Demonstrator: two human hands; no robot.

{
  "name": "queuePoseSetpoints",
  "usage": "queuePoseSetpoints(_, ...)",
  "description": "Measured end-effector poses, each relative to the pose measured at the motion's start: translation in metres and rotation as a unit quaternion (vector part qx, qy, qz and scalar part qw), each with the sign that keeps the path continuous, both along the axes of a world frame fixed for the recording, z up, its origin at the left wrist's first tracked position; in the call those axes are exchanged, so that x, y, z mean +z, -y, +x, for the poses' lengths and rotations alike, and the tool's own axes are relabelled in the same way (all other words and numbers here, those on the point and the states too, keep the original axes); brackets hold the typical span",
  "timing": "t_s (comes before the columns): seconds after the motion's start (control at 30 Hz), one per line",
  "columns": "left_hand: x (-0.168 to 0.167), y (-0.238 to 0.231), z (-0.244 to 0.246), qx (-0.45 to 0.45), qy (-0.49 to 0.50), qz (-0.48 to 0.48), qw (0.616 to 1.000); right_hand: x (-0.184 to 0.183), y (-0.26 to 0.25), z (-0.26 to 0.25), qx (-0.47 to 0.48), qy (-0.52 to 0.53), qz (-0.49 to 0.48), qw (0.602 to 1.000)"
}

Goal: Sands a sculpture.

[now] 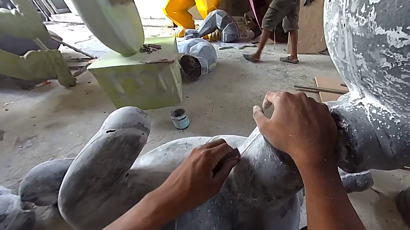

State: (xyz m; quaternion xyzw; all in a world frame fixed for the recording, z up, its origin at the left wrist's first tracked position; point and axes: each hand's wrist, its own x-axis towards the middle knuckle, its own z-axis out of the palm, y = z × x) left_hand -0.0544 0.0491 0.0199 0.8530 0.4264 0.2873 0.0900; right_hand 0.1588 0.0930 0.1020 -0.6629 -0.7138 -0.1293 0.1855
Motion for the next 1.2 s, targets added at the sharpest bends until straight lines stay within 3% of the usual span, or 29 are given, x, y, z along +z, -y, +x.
queuePoseSetpoints(0.17, 0.027, 0.002, 0.000, -0.025, -0.163, -0.077, 0.983, 0.002, 0.006, 0.000, -0.003, 0.002, -0.014, 1.000)
queuePoseSetpoints(0.37, -0.019, 0.008, -0.004, 0.018, 0.025, -0.001, 1.000, 0.004, 0.005, -0.002, -0.010, -0.003, -0.021, 1.000)
queuePoseSetpoints(0.5, 0.015, 0.011, 0.005, 0.005, -0.171, -0.056, 0.984, 0.003, 0.007, 0.000, -0.011, 0.000, -0.024, 1.000)
queuePoseSetpoints(0.53, 0.022, 0.008, 0.006, -0.016, -0.179, -0.057, 0.982, 0.002, 0.008, 0.000, -0.011, 0.003, -0.019, 1.000)
queuePoseSetpoints(0.57, 0.025, 0.005, 0.004, -0.036, -0.131, -0.050, 0.989, 0.001, 0.009, 0.001, -0.012, 0.005, -0.013, 1.000)
queuePoseSetpoints(0.63, 0.027, 0.001, 0.004, -0.030, 0.106, -0.005, 0.994, 0.000, 0.009, 0.001, -0.013, 0.006, -0.007, 1.000)
queuePoseSetpoints(0.67, 0.031, 0.001, 0.008, -0.009, 0.179, 0.032, 0.983, 0.001, 0.008, 0.000, -0.015, 0.005, -0.008, 1.000)
queuePoseSetpoints(0.73, 0.035, 0.003, 0.012, 0.009, 0.221, 0.051, 0.974, 0.000, 0.007, 0.000, -0.016, 0.001, -0.012, 1.000)
queuePoseSetpoints(0.97, -0.005, -0.002, -0.010, 0.055, 0.103, -0.154, 0.981, -0.007, 0.017, 0.002, 0.016, -0.010, 0.050, 0.999)
queuePoseSetpoints(1.1, -0.023, 0.012, -0.015, -0.013, 0.097, -0.101, 0.990, -0.009, 0.006, 0.003, 0.013, -0.008, 0.073, 0.997)
queuePoseSetpoints(1.2, -0.015, 0.034, -0.008, -0.010, -0.035, -0.097, 0.995, -0.006, 0.003, 0.004, 0.026, -0.023, 0.088, 0.995)
